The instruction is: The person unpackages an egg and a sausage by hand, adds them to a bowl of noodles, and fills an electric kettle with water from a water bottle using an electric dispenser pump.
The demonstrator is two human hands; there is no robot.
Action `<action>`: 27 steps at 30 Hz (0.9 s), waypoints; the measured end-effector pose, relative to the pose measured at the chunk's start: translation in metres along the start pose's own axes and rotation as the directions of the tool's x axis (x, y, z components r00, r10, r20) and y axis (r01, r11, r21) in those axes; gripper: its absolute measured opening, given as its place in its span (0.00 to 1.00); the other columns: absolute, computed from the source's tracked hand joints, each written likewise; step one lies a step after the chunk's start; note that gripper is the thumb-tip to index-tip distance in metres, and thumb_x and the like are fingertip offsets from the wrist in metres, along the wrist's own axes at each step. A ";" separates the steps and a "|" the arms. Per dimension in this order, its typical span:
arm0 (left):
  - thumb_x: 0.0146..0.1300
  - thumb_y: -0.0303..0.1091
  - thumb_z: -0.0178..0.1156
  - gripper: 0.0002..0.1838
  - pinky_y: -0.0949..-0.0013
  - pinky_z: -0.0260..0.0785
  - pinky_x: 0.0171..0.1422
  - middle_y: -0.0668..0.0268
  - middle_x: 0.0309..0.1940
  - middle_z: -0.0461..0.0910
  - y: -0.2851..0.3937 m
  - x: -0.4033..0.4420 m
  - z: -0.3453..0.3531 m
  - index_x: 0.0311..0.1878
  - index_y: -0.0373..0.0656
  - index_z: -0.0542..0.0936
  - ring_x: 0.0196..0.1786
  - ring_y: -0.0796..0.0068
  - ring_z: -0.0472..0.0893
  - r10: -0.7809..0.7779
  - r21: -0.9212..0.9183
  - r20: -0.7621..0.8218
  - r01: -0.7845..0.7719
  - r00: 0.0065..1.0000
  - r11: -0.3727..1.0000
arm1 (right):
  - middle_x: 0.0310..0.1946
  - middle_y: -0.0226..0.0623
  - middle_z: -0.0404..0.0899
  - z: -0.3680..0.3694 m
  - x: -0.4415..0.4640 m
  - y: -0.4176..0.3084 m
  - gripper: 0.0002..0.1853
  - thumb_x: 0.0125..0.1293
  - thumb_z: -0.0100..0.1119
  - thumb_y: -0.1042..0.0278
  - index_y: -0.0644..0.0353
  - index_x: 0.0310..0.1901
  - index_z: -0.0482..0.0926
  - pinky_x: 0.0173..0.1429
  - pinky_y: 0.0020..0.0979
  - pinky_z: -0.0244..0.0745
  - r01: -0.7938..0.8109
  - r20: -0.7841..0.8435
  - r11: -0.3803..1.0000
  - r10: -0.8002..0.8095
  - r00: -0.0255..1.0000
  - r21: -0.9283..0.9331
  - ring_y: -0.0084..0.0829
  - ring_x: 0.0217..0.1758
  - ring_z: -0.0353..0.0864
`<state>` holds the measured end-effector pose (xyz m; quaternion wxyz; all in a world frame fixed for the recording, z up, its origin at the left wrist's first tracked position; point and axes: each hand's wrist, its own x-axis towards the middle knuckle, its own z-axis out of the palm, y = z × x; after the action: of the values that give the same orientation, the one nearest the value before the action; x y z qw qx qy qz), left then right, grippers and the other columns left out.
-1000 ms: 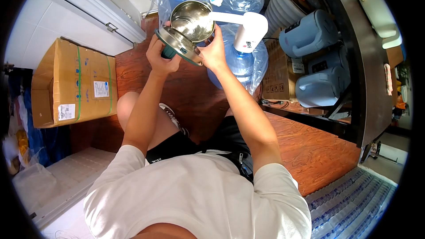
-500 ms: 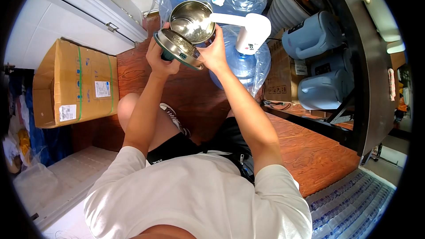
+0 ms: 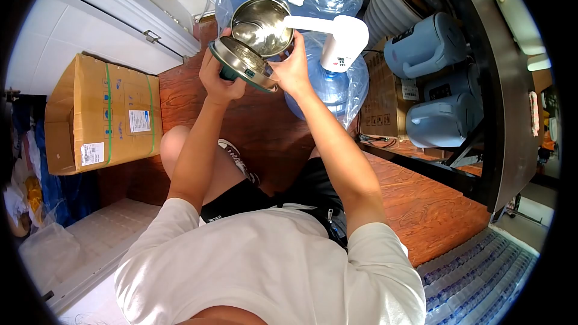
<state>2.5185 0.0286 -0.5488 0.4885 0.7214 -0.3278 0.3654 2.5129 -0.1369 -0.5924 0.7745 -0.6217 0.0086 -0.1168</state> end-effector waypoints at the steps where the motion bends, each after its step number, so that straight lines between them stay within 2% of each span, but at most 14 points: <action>1: 0.43 0.27 0.70 0.13 0.55 0.73 0.63 0.39 0.57 0.77 0.000 0.000 0.000 0.27 0.34 0.74 0.61 0.40 0.78 0.000 0.000 0.001 0.000 1.000 1.000 | 0.60 0.44 0.70 0.000 0.000 0.000 0.49 0.47 0.73 0.86 0.63 0.69 0.54 0.68 0.34 0.72 0.000 0.000 1.000 0.000 1.000 -0.003 0.33 0.64 0.73; 8: 0.43 0.27 0.70 0.13 0.55 0.72 0.63 0.38 0.57 0.77 0.001 0.000 0.002 0.27 0.34 0.74 0.62 0.41 0.78 -0.016 -0.005 0.003 0.016 1.000 1.000 | 0.59 0.44 0.70 -0.004 0.001 0.008 0.48 0.47 0.74 0.85 0.63 0.68 0.54 0.66 0.34 0.73 0.053 0.017 0.999 -0.053 0.998 0.007 0.32 0.62 0.74; 21: 0.43 0.29 0.71 0.13 0.55 0.73 0.62 0.38 0.56 0.77 -0.001 -0.002 0.004 0.27 0.35 0.75 0.61 0.41 0.78 -0.015 -0.001 0.011 0.015 1.000 1.000 | 0.59 0.45 0.71 -0.002 -0.004 -0.003 0.48 0.49 0.73 0.85 0.61 0.69 0.53 0.65 0.34 0.74 0.001 0.003 1.000 -0.001 1.000 0.001 0.34 0.63 0.74; 24: 0.44 0.29 0.71 0.13 0.55 0.73 0.62 0.38 0.56 0.77 -0.001 -0.002 0.004 0.27 0.35 0.75 0.61 0.41 0.78 -0.016 -0.011 0.007 0.016 1.000 1.000 | 0.58 0.45 0.71 -0.002 -0.003 -0.002 0.49 0.48 0.75 0.83 0.61 0.68 0.53 0.65 0.34 0.74 -0.012 -0.006 0.999 0.013 1.000 0.040 0.33 0.62 0.75; 27: 0.44 0.29 0.71 0.13 0.55 0.73 0.62 0.38 0.56 0.77 -0.001 -0.003 0.004 0.26 0.35 0.74 0.62 0.41 0.78 -0.016 0.007 0.015 0.016 1.000 1.000 | 0.58 0.45 0.71 -0.003 -0.003 -0.001 0.50 0.46 0.78 0.80 0.62 0.68 0.54 0.64 0.34 0.74 0.007 -0.004 1.000 -0.008 1.000 -0.027 0.32 0.60 0.75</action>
<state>2.5188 0.0258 -0.5524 0.4865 0.7283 -0.3243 0.3574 2.5090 -0.1396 -0.5930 0.7655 -0.6319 0.0095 -0.1208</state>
